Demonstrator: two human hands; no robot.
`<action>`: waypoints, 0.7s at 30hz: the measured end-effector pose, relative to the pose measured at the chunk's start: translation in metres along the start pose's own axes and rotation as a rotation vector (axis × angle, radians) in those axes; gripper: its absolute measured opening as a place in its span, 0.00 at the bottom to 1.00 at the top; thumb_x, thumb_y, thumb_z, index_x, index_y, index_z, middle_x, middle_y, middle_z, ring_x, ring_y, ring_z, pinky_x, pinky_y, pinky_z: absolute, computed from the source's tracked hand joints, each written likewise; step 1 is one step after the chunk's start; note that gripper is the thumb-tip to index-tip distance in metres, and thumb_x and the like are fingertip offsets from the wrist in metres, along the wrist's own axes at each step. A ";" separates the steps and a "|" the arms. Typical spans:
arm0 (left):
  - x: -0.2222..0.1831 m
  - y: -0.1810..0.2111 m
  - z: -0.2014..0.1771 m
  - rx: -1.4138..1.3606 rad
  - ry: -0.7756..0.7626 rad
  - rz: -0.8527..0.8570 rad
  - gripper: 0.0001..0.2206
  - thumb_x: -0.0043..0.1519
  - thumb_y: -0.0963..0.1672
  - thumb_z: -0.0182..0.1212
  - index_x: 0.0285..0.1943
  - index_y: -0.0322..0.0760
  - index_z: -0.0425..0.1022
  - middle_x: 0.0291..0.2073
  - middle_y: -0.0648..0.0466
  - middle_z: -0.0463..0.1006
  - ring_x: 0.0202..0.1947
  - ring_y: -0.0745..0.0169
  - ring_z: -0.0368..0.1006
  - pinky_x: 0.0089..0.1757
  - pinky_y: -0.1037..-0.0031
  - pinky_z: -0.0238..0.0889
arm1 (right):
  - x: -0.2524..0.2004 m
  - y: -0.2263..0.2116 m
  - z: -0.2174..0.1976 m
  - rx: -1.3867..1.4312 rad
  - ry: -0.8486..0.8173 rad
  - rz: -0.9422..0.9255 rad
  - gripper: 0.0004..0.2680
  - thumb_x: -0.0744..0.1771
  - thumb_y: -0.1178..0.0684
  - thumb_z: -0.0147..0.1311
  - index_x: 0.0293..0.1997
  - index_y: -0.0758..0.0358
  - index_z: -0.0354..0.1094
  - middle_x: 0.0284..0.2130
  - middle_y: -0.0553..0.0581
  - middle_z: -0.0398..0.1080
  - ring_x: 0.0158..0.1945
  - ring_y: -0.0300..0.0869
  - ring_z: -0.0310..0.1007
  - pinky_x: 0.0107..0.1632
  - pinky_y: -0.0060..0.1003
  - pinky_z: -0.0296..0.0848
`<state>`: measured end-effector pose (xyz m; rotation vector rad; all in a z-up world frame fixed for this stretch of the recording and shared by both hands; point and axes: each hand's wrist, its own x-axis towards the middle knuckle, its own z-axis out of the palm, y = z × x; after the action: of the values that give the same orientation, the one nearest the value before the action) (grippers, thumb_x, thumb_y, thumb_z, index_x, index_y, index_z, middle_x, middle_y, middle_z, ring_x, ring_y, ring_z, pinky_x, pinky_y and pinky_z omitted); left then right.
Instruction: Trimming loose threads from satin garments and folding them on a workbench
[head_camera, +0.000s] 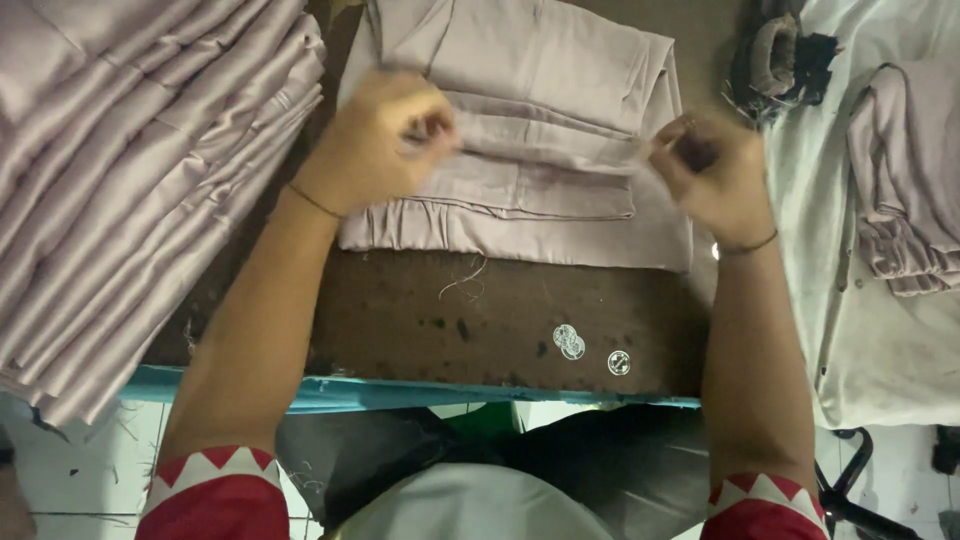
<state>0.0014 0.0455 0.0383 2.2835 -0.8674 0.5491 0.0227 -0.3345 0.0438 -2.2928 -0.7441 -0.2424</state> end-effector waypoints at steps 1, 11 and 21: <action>0.002 0.015 -0.002 -0.189 -0.202 -0.068 0.02 0.63 0.38 0.64 0.42 0.33 0.76 0.36 0.49 0.78 0.37 0.59 0.72 0.42 0.74 0.73 | 0.000 -0.008 -0.001 0.113 -0.146 -0.006 0.05 0.70 0.67 0.60 0.37 0.67 0.71 0.28 0.54 0.71 0.23 0.32 0.60 0.26 0.26 0.58; -0.013 -0.002 0.059 0.034 -0.264 -0.035 0.08 0.58 0.48 0.68 0.35 0.44 0.76 0.34 0.53 0.76 0.41 0.49 0.76 0.44 0.61 0.64 | 0.007 -0.041 0.025 0.031 -0.396 0.102 0.15 0.58 0.58 0.63 0.46 0.75 0.70 0.31 0.81 0.71 0.38 0.77 0.71 0.39 0.62 0.65; -0.013 -0.008 0.070 -0.035 -0.108 -0.085 0.09 0.63 0.43 0.62 0.51 0.43 0.76 0.37 0.53 0.81 0.41 0.50 0.79 0.42 0.60 0.65 | 0.006 -0.015 0.033 0.050 -0.166 -0.111 0.10 0.62 0.62 0.61 0.47 0.67 0.74 0.31 0.65 0.71 0.38 0.62 0.75 0.42 0.48 0.72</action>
<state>0.0091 0.0083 -0.0222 2.3237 -0.8206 0.3737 0.0179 -0.3011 0.0305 -2.2468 -0.9525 -0.0829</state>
